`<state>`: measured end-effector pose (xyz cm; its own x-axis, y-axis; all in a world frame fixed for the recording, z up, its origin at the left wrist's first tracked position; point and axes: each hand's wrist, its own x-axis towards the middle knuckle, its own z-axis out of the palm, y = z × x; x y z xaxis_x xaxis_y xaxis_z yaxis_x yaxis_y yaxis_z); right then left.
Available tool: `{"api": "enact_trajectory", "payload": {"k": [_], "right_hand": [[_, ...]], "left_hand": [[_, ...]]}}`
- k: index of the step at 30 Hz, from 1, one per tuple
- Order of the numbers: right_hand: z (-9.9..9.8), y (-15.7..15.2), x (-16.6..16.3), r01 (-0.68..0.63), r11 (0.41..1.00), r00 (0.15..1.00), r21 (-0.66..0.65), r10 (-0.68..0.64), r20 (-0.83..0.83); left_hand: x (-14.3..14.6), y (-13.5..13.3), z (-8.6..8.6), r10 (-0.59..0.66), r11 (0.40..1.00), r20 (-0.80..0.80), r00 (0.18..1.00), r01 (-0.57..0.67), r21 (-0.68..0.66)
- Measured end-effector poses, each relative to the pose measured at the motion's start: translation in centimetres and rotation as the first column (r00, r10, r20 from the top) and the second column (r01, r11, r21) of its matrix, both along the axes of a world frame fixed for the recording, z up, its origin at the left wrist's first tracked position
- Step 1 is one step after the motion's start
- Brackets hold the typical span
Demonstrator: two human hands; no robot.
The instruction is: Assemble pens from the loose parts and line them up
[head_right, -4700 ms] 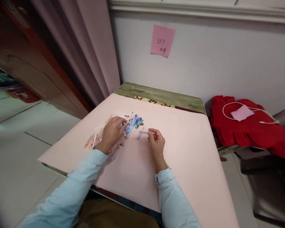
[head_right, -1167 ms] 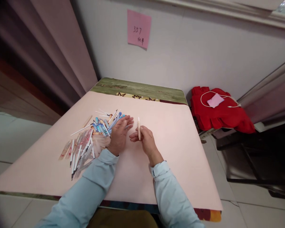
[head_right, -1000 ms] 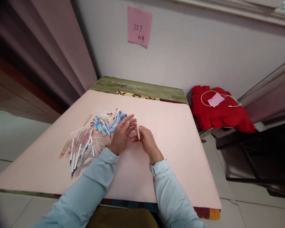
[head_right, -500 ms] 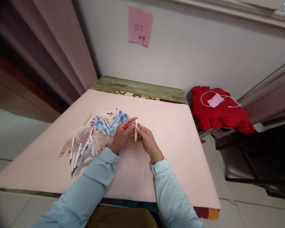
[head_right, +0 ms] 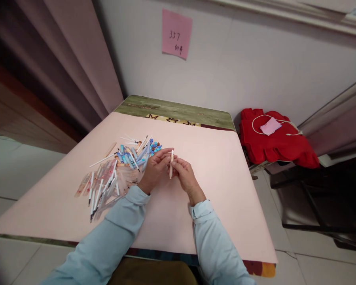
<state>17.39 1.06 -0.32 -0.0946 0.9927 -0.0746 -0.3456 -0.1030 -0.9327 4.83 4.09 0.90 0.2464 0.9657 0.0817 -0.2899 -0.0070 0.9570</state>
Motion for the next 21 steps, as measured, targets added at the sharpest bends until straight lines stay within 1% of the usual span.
{"api": "enact_trajectory", "payload": {"k": [2, 5, 7, 10, 13, 16, 18, 21], "right_hand": [[0.0, 0.0, 0.0, -0.006, 1.000, 1.000, -0.004, 0.006, -0.014], [0.0, 0.0, 0.1, -0.006, 1.000, 1.000, -0.015, 0.005, -0.016], [-0.2, 0.0, 0.2, 0.006, 1.000, 1.000, -0.025, -0.006, 0.010], [-0.5, 0.2, 0.3, 0.016, 0.999, 0.998, -0.043, -0.013, 0.058], [-0.9, 0.3, 0.7, 0.043, 0.997, 0.992, -0.059, -0.035, 0.121], [-0.9, 0.2, 1.6, 0.071, 0.996, 0.966, -0.052, -0.056, 0.254], [-0.7, 0.1, 2.3, 0.073, 0.996, 0.924, -0.047, -0.050, 0.379], [-0.2, -0.3, 3.3, 0.047, 0.997, 0.841, -0.063, -0.006, 0.541]], "left_hand": [[0.0, 0.0, 0.0, 0.029, 1.000, -0.010, 1.000, -0.029, 0.011], [-0.1, 0.2, -0.3, 0.111, 0.993, -0.059, 0.992, -0.107, 0.058], [-0.1, 0.3, -0.6, 0.156, 0.985, -0.088, 0.984, -0.149, 0.083], [-0.1, 0.3, -1.1, 0.189, 0.979, -0.125, 0.974, -0.178, 0.098], [0.1, 0.3, -1.5, 0.229, 0.966, -0.197, 0.953, -0.196, 0.170], [0.4, 0.2, -1.7, 0.244, 0.947, -0.279, 0.929, -0.166, 0.276], [0.5, 0.0, -1.9, 0.247, 0.930, -0.367, 0.897, -0.114, 0.348], [0.7, -0.3, -2.2, 0.255, 0.897, -0.540, 0.802, 0.012, 0.441]]}}
